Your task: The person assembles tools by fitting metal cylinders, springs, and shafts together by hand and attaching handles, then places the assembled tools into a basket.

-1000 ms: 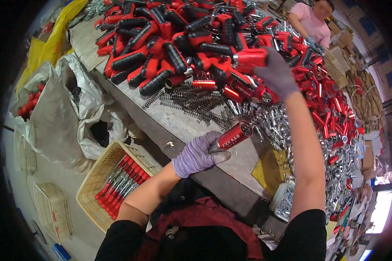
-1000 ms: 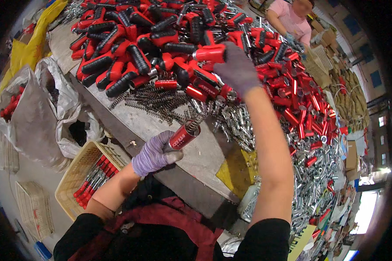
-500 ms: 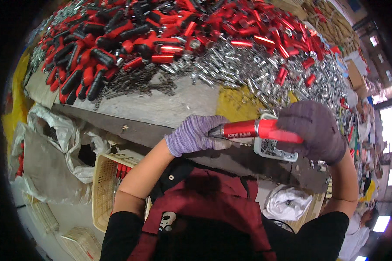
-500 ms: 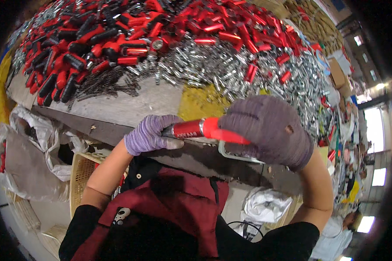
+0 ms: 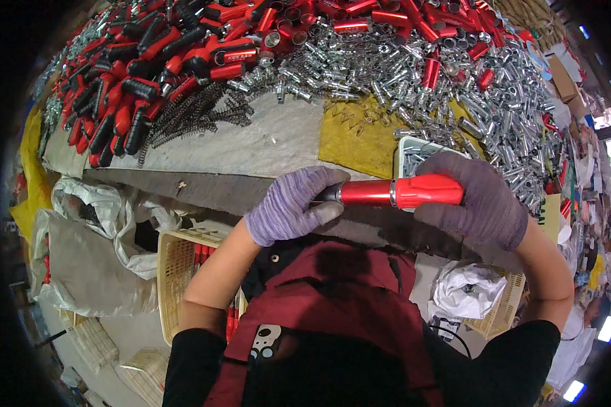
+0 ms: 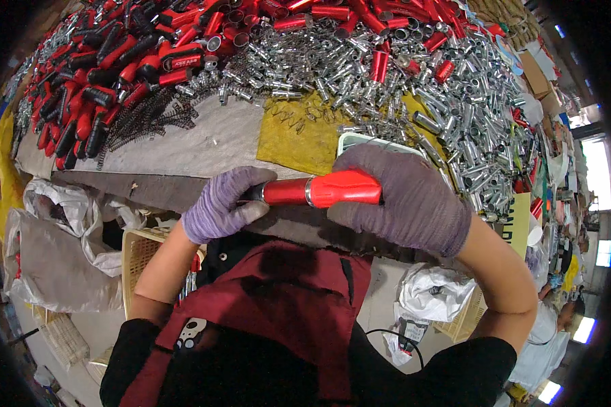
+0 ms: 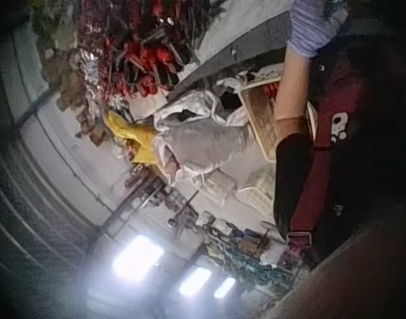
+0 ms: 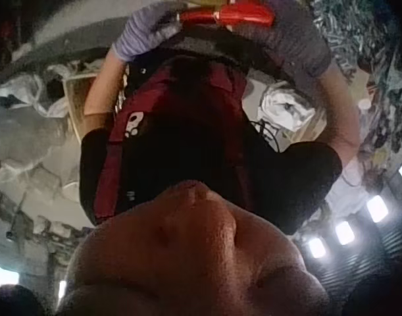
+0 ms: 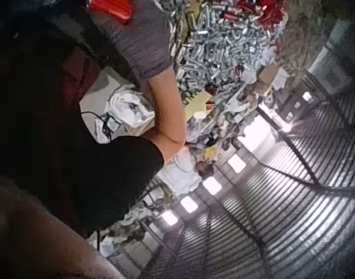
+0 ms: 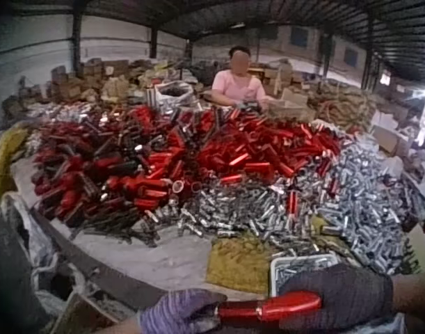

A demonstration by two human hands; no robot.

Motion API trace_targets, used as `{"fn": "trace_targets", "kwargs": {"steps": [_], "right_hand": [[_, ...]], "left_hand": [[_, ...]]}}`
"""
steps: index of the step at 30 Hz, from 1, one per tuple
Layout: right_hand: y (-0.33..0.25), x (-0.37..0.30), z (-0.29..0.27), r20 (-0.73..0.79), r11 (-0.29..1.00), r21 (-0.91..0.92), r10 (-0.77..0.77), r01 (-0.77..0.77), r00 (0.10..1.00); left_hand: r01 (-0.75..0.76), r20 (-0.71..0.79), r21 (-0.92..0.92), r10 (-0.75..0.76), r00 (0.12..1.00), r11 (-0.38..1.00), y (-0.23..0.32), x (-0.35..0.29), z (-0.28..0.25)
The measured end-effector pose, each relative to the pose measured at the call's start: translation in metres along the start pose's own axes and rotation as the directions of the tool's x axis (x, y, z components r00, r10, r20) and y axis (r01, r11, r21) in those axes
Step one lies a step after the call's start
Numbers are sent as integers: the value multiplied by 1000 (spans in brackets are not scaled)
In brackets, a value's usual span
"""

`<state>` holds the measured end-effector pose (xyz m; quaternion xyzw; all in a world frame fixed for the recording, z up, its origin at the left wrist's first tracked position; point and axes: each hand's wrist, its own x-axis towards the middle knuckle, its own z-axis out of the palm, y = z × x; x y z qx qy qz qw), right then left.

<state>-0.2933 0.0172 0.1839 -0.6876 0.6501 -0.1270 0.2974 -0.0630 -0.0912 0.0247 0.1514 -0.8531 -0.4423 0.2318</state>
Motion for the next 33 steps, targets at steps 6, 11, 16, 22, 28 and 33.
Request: {"fn": "trace_targets", "kwargs": {"steps": [6,11,16,22,28,33], "right_hand": [[-29,10,-4,77,995,-11,97,-96,992],[-33,13,-4,198,924,-306,-174,230,965],[-11,10,12,115,996,-78,-43,52,992],[-23,3,11,150,980,-4,199,-200,969],[14,-10,47,34,942,277,186,-188,982],[8,-23,25,-268,993,63,-78,98,960]], "left_hand": [[-162,-418,53,169,892,985,-5,-20,26],[225,207,-164,-190,960,960,1,2,-20],[230,-134,431,-190,973,872,24,-16,8],[106,-119,202,-83,989,974,16,-18,-2],[43,254,491,-190,948,870,28,-15,-6],[49,71,608,-115,991,793,41,-16,-8]]}}
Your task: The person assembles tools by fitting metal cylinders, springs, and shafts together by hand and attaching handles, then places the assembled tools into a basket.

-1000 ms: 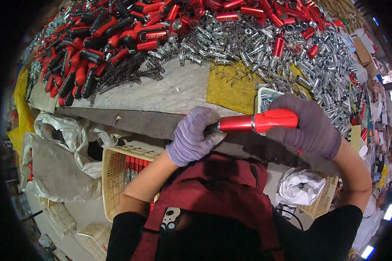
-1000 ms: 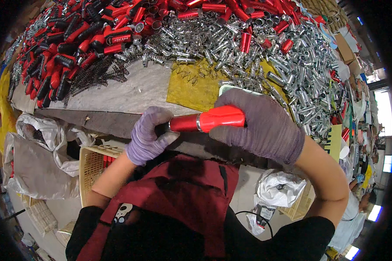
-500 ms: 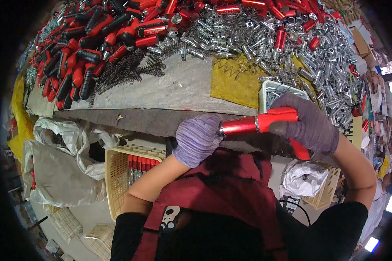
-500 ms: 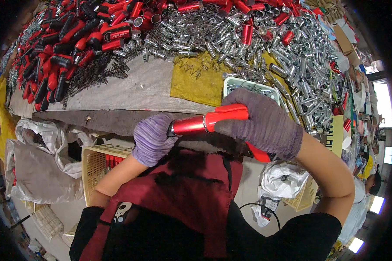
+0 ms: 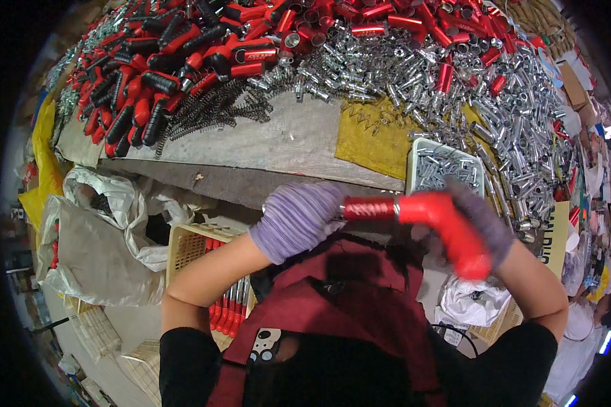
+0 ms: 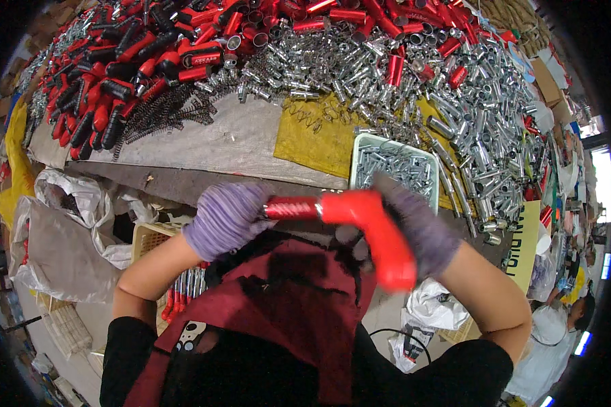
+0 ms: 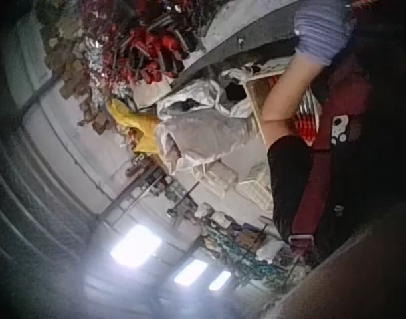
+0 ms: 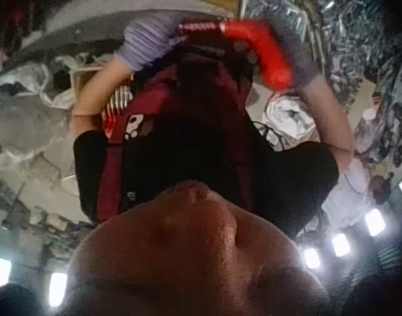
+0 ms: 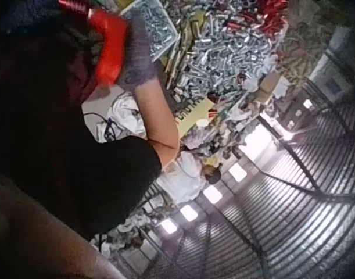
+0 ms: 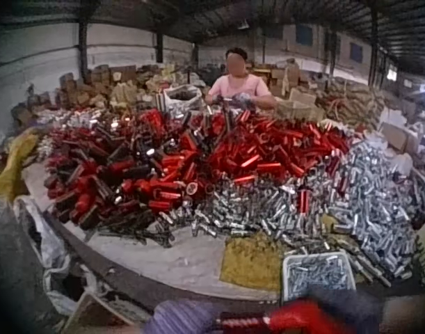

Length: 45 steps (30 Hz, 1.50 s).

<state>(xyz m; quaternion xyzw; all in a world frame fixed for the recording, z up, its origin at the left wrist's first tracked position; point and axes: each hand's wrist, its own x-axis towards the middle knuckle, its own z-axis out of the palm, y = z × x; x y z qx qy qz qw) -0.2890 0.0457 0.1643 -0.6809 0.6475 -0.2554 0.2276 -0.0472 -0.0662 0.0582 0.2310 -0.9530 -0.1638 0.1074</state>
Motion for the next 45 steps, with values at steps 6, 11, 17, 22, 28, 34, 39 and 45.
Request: {"fn": "trace_targets", "kwargs": {"steps": [6,11,17,22,28,34,39,45], "right_hand": [[-15,9,-32,-63,764,-446,-547,466,835],[-4,7,-28,342,342,-702,-607,624,717],[10,-21,15,323,940,193,211,-282,923],[7,-18,14,300,783,405,374,-472,878],[16,-32,14,645,492,477,367,-728,670],[2,-28,30,570,819,190,357,-541,740],[2,-28,30,594,816,330,211,-475,776],[1,-3,22,265,832,550,-253,70,930]], "left_hand": [[568,650,-742,172,740,357,19,1,-27],[-52,61,-160,63,996,986,22,5,-19],[-125,-16,313,137,990,942,-17,18,-7],[-41,190,-212,82,978,976,-22,22,6],[-144,-127,240,178,976,960,-30,31,3],[-57,248,-67,72,966,996,-18,17,9],[-70,132,67,61,989,995,-19,9,12],[-348,-154,-894,-537,829,-281,-30,-2,-30]]}}
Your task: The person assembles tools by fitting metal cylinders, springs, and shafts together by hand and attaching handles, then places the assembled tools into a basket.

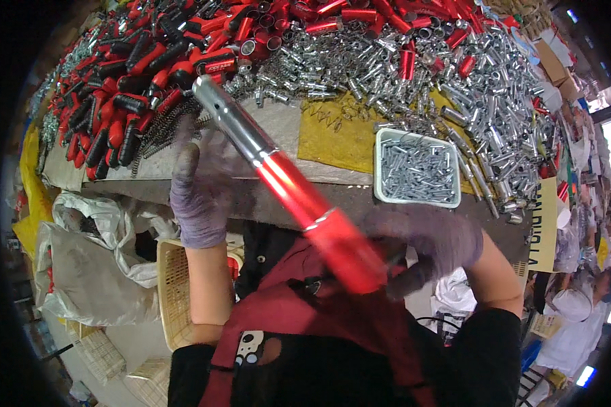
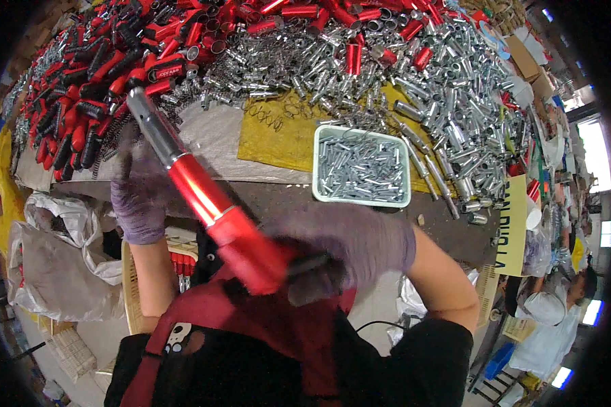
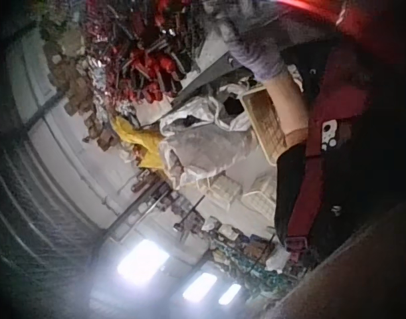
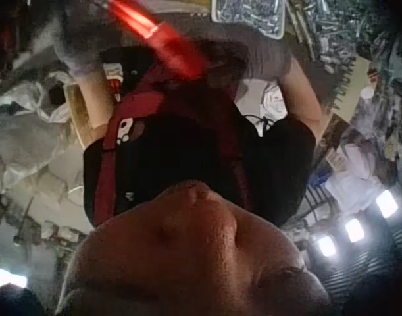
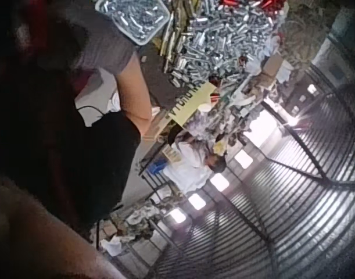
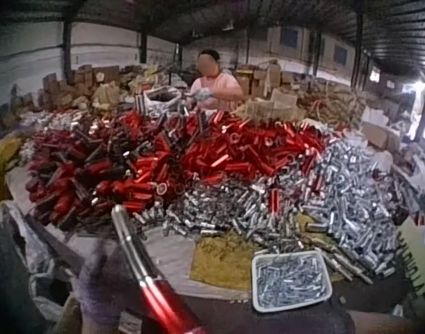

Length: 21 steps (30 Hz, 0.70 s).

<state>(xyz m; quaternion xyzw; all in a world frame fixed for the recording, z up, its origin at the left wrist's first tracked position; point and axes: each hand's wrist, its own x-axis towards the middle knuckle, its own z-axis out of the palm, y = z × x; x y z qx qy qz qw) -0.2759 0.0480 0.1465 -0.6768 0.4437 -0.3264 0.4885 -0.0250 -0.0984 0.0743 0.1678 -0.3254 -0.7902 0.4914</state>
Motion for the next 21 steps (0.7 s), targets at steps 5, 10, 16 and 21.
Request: {"fn": "trace_targets", "kwargs": {"steps": [5,10,16,21], "right_hand": [[50,45,-97,-551,453,-677,210,-580,808],[134,54,-181,-776,-28,-577,330,-816,537],[138,63,-168,-589,130,-660,522,-740,617],[154,72,-176,-652,62,-574,568,-816,502]], "left_hand": [[299,32,57,-301,953,953,-35,-4,21],[140,159,726,-363,918,673,-63,-31,28],[7,255,899,-536,805,437,-87,-30,22],[-14,255,919,-565,785,395,-96,-27,10]]}}
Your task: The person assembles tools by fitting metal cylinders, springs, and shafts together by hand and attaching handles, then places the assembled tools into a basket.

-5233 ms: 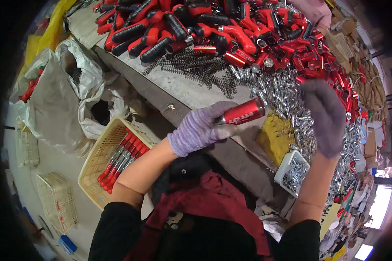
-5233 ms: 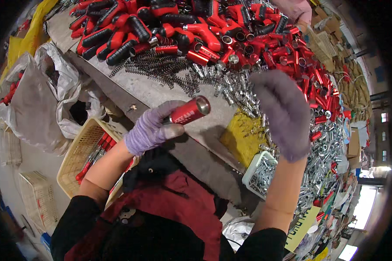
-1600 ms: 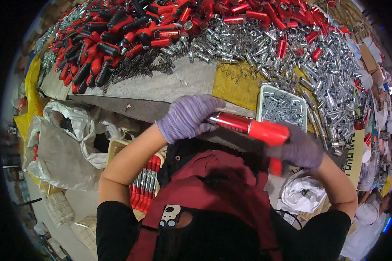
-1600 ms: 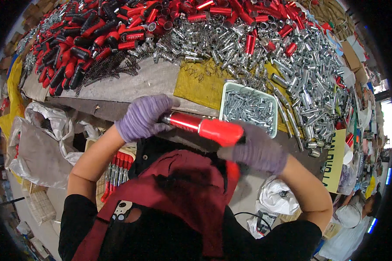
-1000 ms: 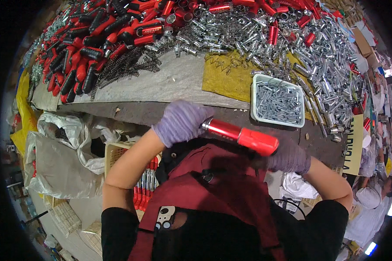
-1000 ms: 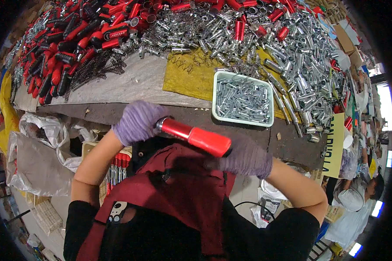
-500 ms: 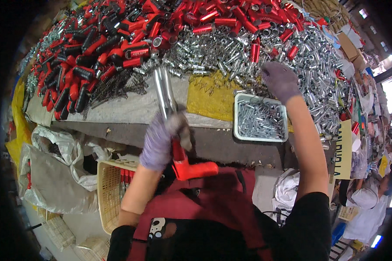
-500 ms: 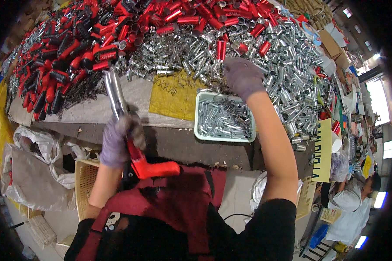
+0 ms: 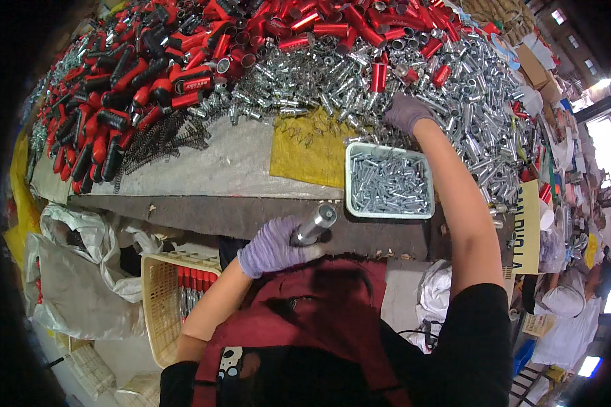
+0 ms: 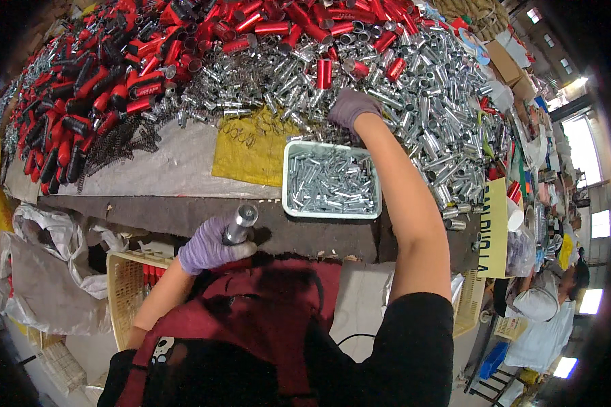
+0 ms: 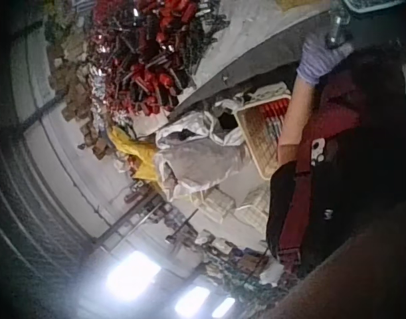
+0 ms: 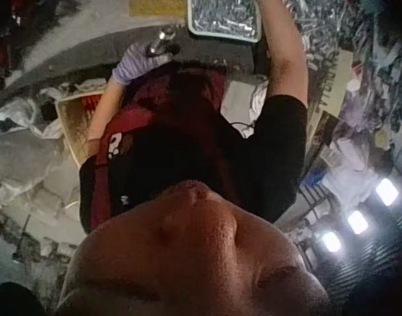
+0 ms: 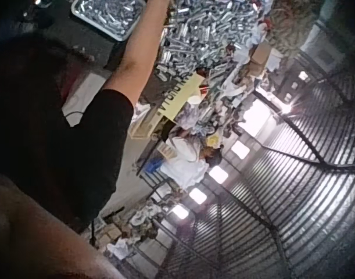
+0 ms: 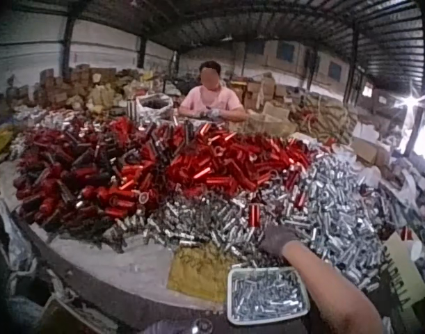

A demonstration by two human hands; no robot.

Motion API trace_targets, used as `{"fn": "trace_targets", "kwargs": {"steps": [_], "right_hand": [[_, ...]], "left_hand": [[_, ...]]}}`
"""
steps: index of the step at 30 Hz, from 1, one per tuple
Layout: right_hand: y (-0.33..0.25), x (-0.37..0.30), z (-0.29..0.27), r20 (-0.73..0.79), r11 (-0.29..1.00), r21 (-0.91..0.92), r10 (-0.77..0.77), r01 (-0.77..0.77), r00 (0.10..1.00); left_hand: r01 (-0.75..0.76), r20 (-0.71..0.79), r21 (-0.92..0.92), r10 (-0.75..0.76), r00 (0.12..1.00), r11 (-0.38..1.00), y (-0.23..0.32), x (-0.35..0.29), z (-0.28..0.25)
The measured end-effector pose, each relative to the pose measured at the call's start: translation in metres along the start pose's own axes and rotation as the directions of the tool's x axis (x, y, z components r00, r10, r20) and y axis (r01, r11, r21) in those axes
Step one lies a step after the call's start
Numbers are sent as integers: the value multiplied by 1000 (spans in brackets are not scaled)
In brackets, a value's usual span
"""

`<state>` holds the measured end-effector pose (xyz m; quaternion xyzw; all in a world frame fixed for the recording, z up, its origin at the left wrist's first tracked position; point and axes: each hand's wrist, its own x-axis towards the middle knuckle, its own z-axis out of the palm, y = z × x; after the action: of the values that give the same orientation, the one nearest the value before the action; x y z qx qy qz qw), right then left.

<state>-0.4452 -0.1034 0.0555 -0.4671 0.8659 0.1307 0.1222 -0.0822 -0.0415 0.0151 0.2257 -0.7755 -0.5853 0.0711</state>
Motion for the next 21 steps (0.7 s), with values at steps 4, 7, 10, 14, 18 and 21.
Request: {"fn": "trace_targets", "kwargs": {"steps": [4,7,10,14,18,21], "right_hand": [[4,-17,3,-326,944,331,132,-18,936],[26,-71,-21,-771,926,314,121,209,625],[-24,-157,-22,-867,670,410,76,619,492],[-73,-220,18,-620,403,382,-556,832,554],[-71,-229,28,-623,329,534,-470,779,625],[-65,-231,25,-571,445,529,-443,723,691]], "left_hand": [[19,-22,-200,-24,999,980,6,-1,-6],[35,65,-362,-12,998,932,9,6,-2],[-63,-6,-416,67,998,907,-2,3,2],[-79,-11,-470,83,996,879,-9,-5,3],[-28,16,-435,39,999,900,-13,-5,6],[-45,15,-432,57,998,901,-7,-3,7]]}}
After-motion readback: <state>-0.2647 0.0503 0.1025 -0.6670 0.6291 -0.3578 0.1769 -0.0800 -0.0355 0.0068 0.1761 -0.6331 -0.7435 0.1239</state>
